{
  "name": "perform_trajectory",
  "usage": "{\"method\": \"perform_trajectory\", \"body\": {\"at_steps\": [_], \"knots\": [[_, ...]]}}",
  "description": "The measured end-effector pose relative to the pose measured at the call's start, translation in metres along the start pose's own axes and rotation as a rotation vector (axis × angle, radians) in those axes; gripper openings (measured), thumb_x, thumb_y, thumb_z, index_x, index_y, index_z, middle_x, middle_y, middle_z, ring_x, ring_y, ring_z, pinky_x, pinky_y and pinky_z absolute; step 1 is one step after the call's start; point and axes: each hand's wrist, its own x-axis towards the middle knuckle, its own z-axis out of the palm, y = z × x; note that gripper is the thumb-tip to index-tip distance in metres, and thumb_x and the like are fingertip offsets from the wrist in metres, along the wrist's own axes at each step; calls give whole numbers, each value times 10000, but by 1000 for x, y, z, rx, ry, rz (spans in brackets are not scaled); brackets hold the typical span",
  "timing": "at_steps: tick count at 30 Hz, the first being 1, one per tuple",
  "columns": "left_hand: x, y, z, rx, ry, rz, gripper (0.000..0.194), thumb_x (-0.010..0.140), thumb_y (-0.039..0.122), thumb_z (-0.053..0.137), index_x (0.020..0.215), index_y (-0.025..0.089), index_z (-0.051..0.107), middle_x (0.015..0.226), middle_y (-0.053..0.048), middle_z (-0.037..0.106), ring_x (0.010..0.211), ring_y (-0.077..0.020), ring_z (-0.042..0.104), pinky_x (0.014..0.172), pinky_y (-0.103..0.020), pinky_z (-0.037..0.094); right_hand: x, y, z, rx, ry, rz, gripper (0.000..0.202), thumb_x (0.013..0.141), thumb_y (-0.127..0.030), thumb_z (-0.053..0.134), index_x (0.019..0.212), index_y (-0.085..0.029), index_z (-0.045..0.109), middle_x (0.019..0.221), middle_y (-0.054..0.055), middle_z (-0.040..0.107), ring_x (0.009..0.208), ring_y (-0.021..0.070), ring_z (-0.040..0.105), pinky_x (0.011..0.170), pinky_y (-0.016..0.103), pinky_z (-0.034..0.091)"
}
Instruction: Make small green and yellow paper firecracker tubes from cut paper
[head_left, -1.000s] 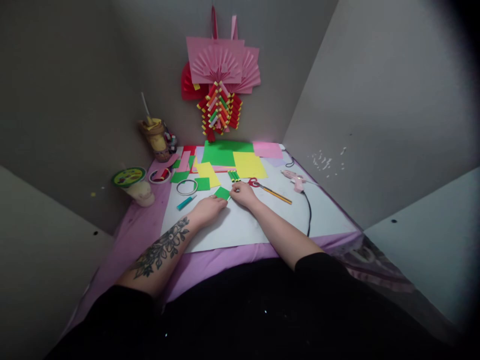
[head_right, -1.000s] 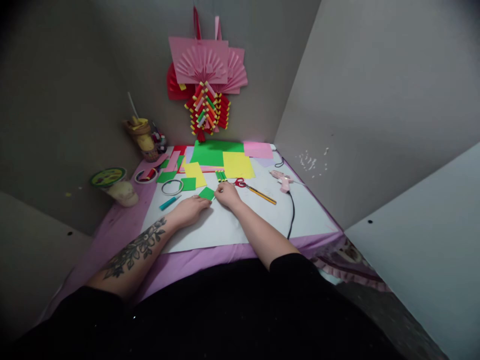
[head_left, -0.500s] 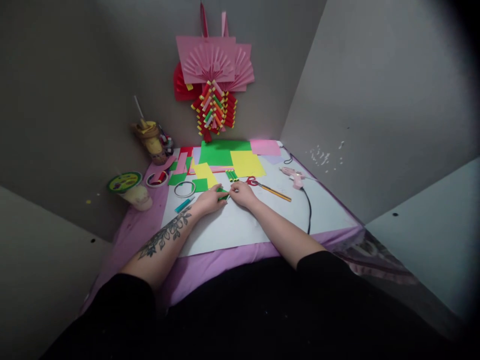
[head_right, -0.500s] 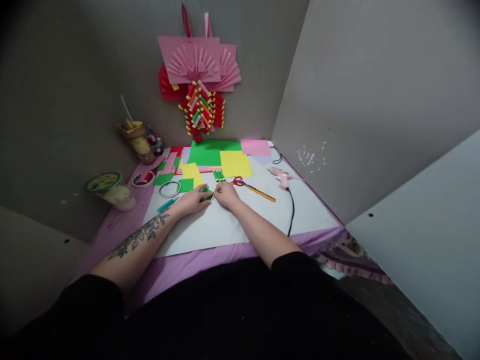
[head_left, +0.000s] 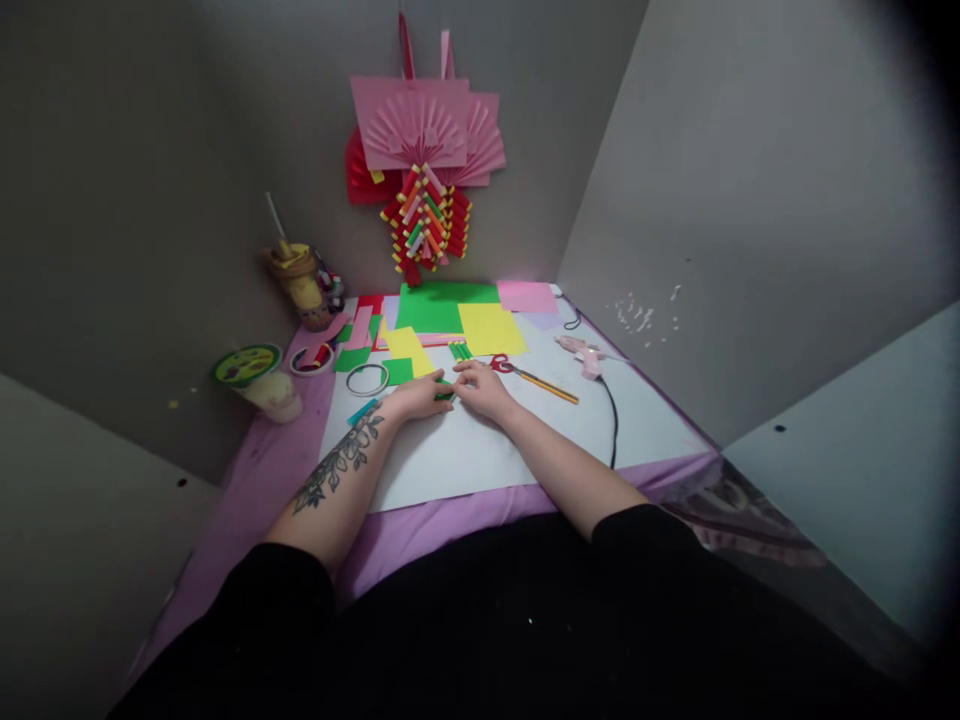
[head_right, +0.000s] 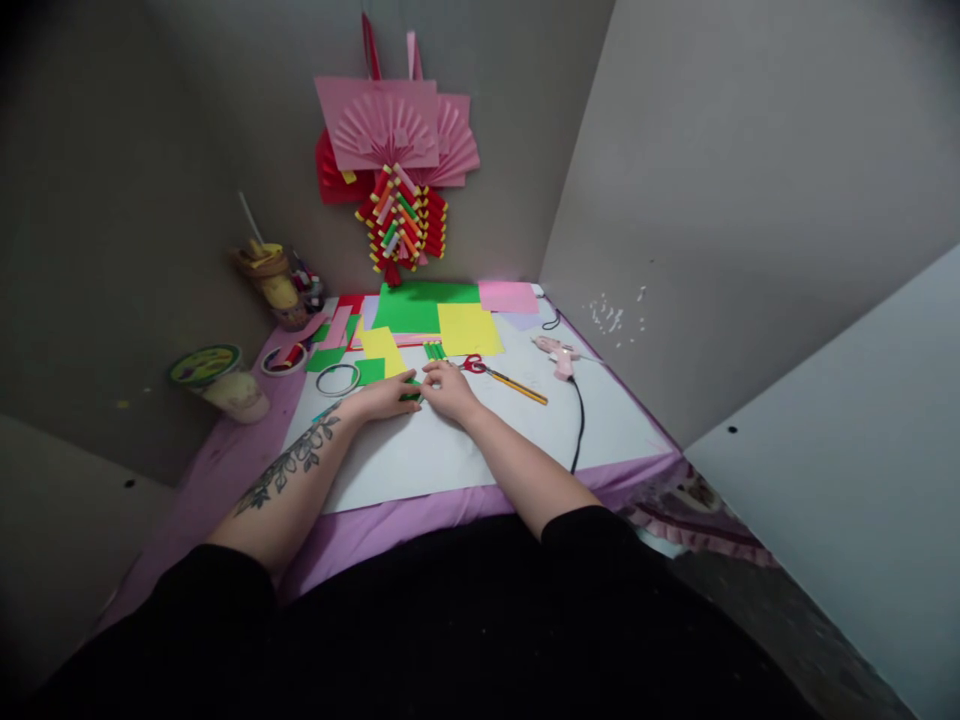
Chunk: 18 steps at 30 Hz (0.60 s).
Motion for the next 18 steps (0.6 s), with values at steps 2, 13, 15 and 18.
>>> {"method": "perform_trajectory", "body": {"at_steps": [2, 13, 15, 18], "knots": [[0, -1, 1, -4, 7, 5, 480, 891, 473, 499, 1342, 311, 512, 1563, -69, 250, 1341, -274, 417, 1069, -354, 372, 1, 2, 0, -9, 7, 12, 118, 732, -164, 603, 641, -195, 672, 1107, 62, 660, 1078, 215, 575, 1002, 365, 388], [-1, -2, 9, -8, 73, -2, 597, 882, 486, 524, 1426, 285, 381, 1571, -78, 250, 1395, -243, 338, 1098, -333, 322, 7, 13, 9, -207, 32, 65, 102, 746, -202, 618, 680, -188, 694, 1072, 89, 674, 1051, 206, 592, 977, 333, 407], [-2, -1, 7, 0, 50, -2, 596, 887, 493, 511, 1427, 278, 382, 1577, -82, 230, 1391, -257, 344, 1092, -337, 331, 7, 13, 9, -248, 26, 74, 106, 750, -203, 613, 686, -181, 694, 1069, 98, 672, 1039, 208, 592, 967, 326, 408], [-1, -1, 5, 16, 32, 10, 603, 895, 491, 496, 1436, 257, 371, 1580, -100, 209, 1381, -279, 355, 1083, -351, 342, 7, 13, 10, -290, 12, 82, 105, 754, -205, 604, 713, -177, 696, 1068, 102, 668, 1032, 211, 580, 950, 324, 408]]}}
